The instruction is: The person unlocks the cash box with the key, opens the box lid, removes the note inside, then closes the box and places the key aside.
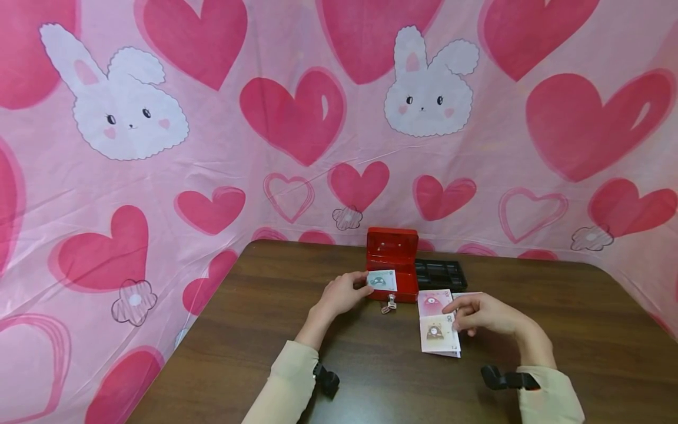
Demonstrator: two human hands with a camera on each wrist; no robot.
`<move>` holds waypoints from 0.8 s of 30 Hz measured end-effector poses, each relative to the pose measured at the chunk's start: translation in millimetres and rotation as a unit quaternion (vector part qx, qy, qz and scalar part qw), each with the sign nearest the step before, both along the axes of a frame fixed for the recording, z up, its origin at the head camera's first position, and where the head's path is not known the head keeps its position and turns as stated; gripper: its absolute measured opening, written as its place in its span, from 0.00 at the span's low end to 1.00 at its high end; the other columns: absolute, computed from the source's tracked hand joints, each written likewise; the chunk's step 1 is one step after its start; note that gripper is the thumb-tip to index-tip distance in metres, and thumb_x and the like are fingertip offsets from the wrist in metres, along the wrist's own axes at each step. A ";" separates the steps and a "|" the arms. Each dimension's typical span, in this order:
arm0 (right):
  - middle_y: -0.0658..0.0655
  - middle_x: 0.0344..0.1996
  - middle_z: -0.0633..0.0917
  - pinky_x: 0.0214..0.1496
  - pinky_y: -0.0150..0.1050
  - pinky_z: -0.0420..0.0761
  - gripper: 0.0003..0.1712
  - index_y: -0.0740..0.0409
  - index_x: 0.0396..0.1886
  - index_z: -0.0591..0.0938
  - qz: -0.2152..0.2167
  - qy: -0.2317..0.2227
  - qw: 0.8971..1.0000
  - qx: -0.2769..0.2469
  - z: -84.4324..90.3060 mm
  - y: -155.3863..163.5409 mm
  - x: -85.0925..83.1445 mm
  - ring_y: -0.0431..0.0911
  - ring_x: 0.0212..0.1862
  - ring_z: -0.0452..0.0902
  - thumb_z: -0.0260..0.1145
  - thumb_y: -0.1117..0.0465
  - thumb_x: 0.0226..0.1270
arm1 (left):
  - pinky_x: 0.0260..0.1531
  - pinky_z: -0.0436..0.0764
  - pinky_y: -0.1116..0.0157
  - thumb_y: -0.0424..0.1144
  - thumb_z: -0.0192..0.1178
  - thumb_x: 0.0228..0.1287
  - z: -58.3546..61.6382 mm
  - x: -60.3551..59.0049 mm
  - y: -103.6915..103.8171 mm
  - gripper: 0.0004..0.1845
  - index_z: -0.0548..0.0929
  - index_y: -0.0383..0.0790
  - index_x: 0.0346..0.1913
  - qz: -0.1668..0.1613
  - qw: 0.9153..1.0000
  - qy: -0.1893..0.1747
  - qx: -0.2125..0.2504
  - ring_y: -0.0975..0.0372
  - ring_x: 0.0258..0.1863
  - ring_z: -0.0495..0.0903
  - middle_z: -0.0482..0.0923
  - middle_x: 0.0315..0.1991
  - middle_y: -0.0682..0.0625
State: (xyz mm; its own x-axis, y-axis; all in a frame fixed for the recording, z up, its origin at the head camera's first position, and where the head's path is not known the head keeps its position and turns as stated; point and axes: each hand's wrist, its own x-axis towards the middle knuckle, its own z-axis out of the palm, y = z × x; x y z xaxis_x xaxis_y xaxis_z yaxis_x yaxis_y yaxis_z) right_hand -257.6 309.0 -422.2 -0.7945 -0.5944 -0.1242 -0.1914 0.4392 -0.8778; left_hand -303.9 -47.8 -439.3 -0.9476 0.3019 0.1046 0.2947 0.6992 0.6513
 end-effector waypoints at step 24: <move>0.57 0.26 0.83 0.26 0.36 0.79 0.20 0.65 0.54 0.83 -0.037 0.003 0.999 0.035 -4.3 5.5 -0.1 0.43 0.23 0.75 0.67 0.60 0.66 | 0.61 0.74 0.46 0.53 0.61 0.68 -1.5 -1.0 -0.5 0.28 0.76 0.49 0.68 0.001 1.000 -0.010 0.005 0.55 0.60 0.78 0.80 0.62 0.50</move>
State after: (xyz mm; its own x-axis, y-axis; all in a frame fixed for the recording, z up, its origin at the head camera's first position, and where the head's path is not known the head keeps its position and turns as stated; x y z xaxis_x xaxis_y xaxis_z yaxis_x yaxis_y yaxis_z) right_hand -257.7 314.5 -426.5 -0.8372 -0.5234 -0.1585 -0.1604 0.5122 -0.8438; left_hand -304.9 -48.4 -440.8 -0.9499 0.2999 0.0885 0.2805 0.6924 0.6647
